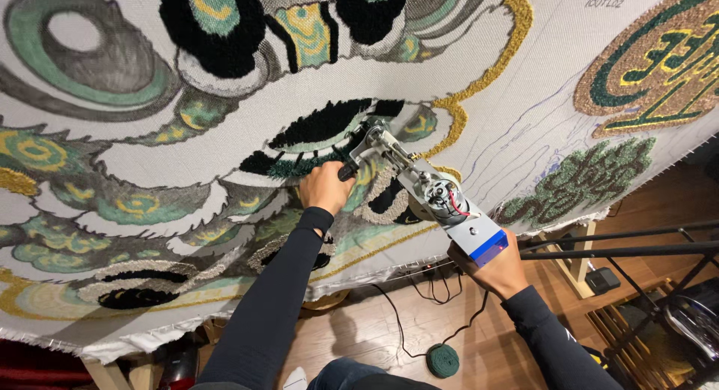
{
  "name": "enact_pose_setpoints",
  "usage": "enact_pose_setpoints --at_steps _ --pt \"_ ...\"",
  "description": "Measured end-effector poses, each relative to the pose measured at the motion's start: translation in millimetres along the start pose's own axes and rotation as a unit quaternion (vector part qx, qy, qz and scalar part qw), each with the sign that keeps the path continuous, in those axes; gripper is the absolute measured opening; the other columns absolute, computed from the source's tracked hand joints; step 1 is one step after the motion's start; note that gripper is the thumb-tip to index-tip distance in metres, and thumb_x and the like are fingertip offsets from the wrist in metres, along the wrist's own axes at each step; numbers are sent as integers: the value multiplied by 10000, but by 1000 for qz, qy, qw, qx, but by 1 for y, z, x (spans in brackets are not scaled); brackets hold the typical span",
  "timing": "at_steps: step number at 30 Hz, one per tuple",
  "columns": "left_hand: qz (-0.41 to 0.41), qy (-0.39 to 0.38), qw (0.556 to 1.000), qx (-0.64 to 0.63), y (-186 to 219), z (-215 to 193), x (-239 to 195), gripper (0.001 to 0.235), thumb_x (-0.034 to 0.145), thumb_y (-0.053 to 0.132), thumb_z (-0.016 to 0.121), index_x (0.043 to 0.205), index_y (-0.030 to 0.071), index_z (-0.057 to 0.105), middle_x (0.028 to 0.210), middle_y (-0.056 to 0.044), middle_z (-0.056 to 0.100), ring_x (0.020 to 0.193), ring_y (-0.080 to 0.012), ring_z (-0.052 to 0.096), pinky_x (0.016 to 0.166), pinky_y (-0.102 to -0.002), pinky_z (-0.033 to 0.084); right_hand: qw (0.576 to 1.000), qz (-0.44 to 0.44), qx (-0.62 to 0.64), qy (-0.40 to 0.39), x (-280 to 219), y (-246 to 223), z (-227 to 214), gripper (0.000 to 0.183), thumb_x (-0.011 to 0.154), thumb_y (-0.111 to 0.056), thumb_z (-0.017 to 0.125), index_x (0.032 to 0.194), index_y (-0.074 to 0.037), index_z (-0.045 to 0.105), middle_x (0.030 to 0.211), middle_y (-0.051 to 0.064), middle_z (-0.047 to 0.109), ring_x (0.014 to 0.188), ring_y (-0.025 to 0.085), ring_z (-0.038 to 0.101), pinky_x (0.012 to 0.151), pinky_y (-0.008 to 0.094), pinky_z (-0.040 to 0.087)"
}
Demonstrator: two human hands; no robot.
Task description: The person uses a handheld electric tufting gun to apply dark green yarn into a stretched canvas, following a pre-drawn design of a stylized face. The operator guides the tool along the contours of the artwork, filling in specific sections with dense tufts of yarn.
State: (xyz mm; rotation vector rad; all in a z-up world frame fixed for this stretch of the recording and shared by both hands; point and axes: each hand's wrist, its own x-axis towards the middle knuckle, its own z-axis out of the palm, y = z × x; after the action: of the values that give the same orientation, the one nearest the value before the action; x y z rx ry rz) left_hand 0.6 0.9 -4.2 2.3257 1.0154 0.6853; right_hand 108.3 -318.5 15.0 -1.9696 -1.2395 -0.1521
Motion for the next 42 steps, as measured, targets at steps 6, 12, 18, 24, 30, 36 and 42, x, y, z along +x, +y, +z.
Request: enact_pose_setpoints --at_steps 6,12,18,24,30,36,42 --pt "-2 1 1000 0 -3 6 2 220 831 377 786 926 180 801 776 -109 751 744 -328 737 705 -438 564 998 -28 -50 -8 0 -1 1 224 728 -192 786 912 -72 741 745 88 735 620 250 701 617 327 556" --pt "11 13 1000 -3 -1 -2 -3 250 787 371 810 954 186 797 793 -114 751 762 -343 729 697 -450 556 1000 -1 -13 -4 -3 2 4 210 716 -197 800 863 -66 727 726 77 734 603 232 717 607 318 560" --pt "-25 -43 999 -11 2 -1 -4 238 869 401 749 960 183 785 765 -51 767 707 -250 761 660 -401 565 998 28 47 8 -9 -4 4 232 715 -189 795 885 -48 722 719 62 752 593 194 736 606 317 575" --pt "18 -84 989 -119 -13 36 -6 283 886 413 746 1022 172 803 852 -14 801 713 -172 749 680 -358 573 994 49 102 14 -21 8 -1 363 700 -144 821 1018 -7 713 880 79 783 737 154 734 705 313 577" --pt "28 -225 876 -426 -10 126 -17 596 959 419 786 1334 15 559 1145 -221 702 796 -182 743 720 -316 665 966 138 216 9 -51 68 -19 393 760 -96 789 1128 4 692 1006 116 770 844 179 740 764 341 605" --pt "9 -292 851 -436 34 124 -65 576 959 416 644 1454 127 581 1187 -115 735 708 -140 752 542 -280 503 887 246 391 7 -88 94 -57 216 842 -50 721 1024 57 675 852 86 662 683 176 628 597 340 511" --pt "1 -292 820 -492 48 149 -82 372 989 319 659 1229 48 746 968 -73 779 607 -133 694 538 -285 539 870 278 408 4 -98 66 -82 137 857 -84 677 894 24 601 723 81 571 583 189 559 518 352 474"
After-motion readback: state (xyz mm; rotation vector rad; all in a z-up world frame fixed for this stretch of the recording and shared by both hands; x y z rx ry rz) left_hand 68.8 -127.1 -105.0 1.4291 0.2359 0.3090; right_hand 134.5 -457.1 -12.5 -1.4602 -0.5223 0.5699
